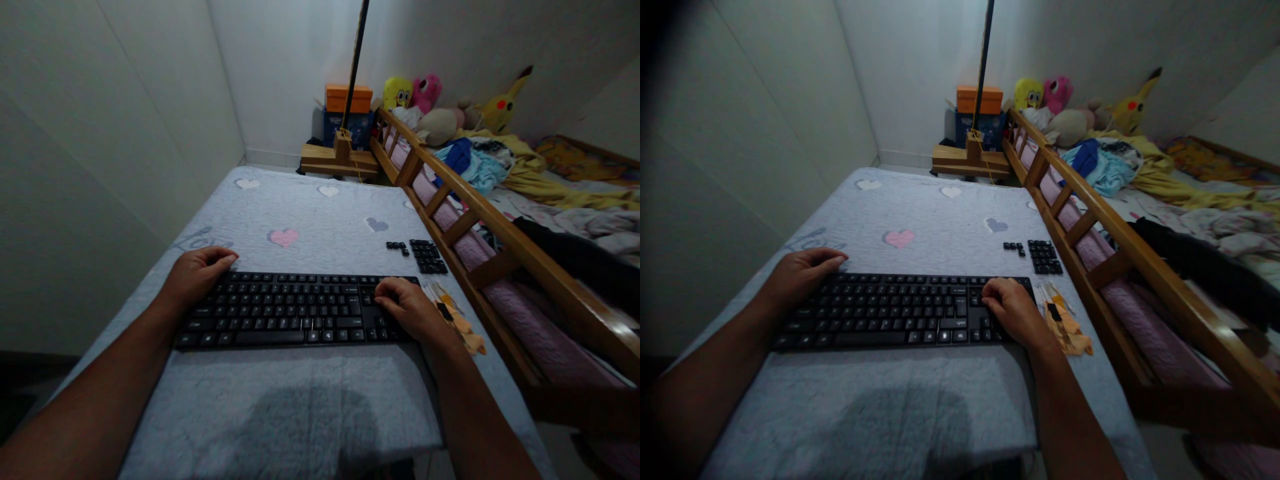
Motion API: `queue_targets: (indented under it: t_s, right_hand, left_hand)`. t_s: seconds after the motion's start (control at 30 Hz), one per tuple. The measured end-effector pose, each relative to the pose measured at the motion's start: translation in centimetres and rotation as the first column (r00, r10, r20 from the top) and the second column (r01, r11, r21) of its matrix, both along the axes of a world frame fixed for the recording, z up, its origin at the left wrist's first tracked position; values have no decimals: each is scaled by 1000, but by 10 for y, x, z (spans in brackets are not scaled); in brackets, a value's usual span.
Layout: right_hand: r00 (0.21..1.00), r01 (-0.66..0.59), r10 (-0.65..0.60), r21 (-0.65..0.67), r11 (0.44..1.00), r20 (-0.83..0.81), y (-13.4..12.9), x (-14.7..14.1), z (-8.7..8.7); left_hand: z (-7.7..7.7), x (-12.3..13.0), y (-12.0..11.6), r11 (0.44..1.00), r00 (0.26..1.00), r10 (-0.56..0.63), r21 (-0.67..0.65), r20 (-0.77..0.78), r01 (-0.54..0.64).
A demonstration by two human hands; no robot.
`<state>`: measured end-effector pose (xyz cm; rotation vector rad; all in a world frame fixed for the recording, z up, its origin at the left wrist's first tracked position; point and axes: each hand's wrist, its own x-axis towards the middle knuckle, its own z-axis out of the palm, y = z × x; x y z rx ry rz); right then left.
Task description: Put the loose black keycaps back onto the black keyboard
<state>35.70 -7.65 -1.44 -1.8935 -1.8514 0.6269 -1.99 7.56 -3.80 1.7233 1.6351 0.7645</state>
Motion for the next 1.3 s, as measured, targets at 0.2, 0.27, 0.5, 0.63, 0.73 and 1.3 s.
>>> queue_targets:
  t_s: [0.2,0.27,0.5,0.63,0.73,1.3]
  right_hand:
    - [1000,16,-16,-7,1000,-8,1,0,-2]
    - [1000,10,-10,5,1000,11,2,-1,-4]
    - [1000,0,-1,29,1000,25,3,-2,-7]
    - [999,29,-28,31,999,-37,1,2,-6]
    - [993,44,-43,11,999,-108,0,5,-5]
    - [999,36,-36,-2,999,-10,2,0,-5]
  left_hand:
    - [-4,-2,2,1000,1000,8,-4,0,-8]
    - [-5,-2,3,1000,1000,2,1,-1,-2]
    - [-7,-6,4,1000,1000,-4,9,-4,4]
    - [-8,-5,5,1000,1000,-10,7,3,10]
    - [-7,-4,4,1000,1000,-5,7,0,5]
    - [-1,1,1,999,999,34,-14,26,-34]
